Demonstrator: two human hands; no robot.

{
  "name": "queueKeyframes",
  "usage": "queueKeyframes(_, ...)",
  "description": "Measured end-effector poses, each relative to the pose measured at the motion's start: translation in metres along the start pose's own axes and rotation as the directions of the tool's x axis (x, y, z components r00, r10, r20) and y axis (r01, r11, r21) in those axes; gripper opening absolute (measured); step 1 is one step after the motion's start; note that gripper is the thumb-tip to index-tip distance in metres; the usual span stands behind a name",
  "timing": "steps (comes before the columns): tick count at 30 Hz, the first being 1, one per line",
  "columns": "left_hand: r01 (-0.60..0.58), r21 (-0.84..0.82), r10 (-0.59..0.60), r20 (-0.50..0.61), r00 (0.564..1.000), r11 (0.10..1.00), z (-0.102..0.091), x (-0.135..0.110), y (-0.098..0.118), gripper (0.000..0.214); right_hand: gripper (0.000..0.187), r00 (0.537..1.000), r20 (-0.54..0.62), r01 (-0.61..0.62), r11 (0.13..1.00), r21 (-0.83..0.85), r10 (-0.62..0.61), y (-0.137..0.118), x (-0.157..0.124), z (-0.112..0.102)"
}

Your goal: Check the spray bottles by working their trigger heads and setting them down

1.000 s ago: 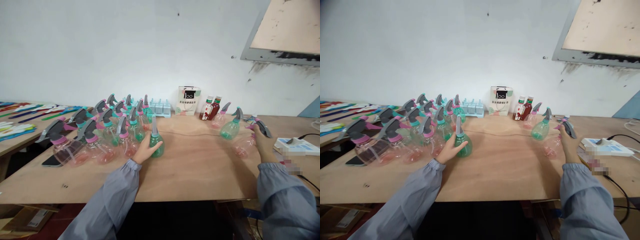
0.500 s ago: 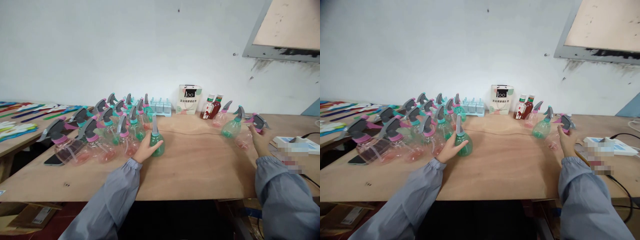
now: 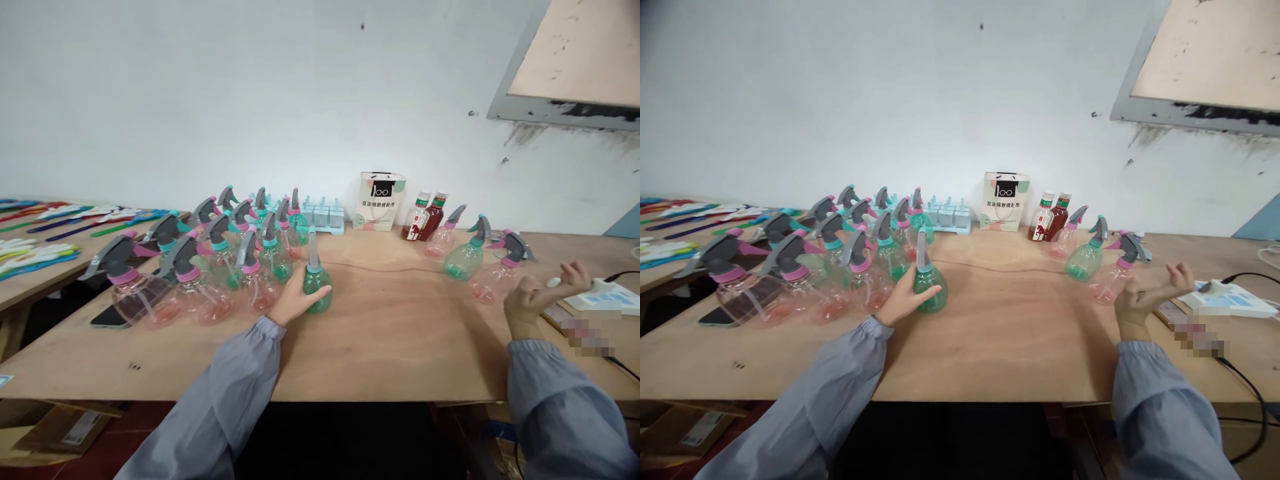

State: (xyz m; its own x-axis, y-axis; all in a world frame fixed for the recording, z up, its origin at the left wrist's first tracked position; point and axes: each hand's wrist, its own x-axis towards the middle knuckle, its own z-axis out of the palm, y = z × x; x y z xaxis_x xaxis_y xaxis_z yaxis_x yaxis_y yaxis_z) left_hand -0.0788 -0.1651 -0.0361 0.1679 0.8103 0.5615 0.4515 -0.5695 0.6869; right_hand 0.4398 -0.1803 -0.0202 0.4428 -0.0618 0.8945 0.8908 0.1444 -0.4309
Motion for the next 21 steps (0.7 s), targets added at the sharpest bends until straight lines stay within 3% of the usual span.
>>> queueKeyframes(1,-0.001,-0.010,0.001,0.007,1.000,1.000,0.001,0.000,-0.001,0.056,0.058,0.996,-0.041,0.084,0.993,0.077,-0.081,-0.016,-0.003,-0.002)
queueKeyframes(3,-0.019,-0.028,0.020,0.031,0.999,0.999,0.005,0.001,-0.002,0.063,0.051,0.981,0.010,0.185,0.958,0.218,-0.191,-0.059,-0.011,-0.004)
queueKeyframes(4,-0.031,-0.033,0.033,0.051,0.998,0.999,0.007,0.000,-0.002,0.065,0.046,0.958,0.112,0.221,0.930,0.293,-0.263,-0.083,-0.017,-0.004)
queueKeyframes(5,-0.045,-0.038,0.048,0.077,0.996,0.998,0.010,0.000,-0.002,0.067,0.039,0.906,0.260,0.225,0.902,0.369,-0.333,-0.108,-0.023,-0.004)
queueKeyframes(8,-0.093,-0.053,0.099,0.135,0.986,0.994,0.020,-0.004,0.001,0.077,0.036,0.671,0.622,0.020,0.849,0.529,-0.404,-0.178,-0.046,0.004)
queueKeyframes(11,-0.153,-0.063,0.162,0.167,0.973,0.986,0.030,-0.008,0.007,0.085,0.054,0.481,0.786,-0.276,0.784,0.557,-0.389,-0.230,-0.073,0.020)
queueKeyframes(13,-0.165,-0.053,0.173,0.191,0.966,0.985,0.034,-0.010,0.009,0.086,0.069,0.382,0.824,-0.443,0.699,0.561,-0.419,-0.255,-0.092,0.034)
queueKeyframes(14,-0.160,-0.038,0.164,0.200,0.966,0.986,0.036,-0.010,0.010,0.087,0.074,0.362,0.824,-0.499,0.656,0.566,-0.435,-0.265,-0.100,0.041)
queueKeyframes(16,-0.149,0.018,0.141,0.215,0.966,0.989,0.041,-0.012,0.010,0.093,0.071,0.366,0.829,-0.584,0.590,0.558,-0.422,-0.282,-0.114,0.054)
queueKeyframes(19,-0.165,0.183,0.120,0.230,0.966,0.969,0.045,-0.015,0.010,0.104,0.051,0.373,0.859,-0.678,0.528,0.511,-0.351,-0.298,-0.124,0.069)
queueKeyframes(21,-0.213,0.304,0.157,0.200,0.967,0.929,0.042,-0.018,0.010,0.104,0.041,0.354,0.858,-0.705,0.497,0.506,-0.373,-0.300,-0.124,0.074)
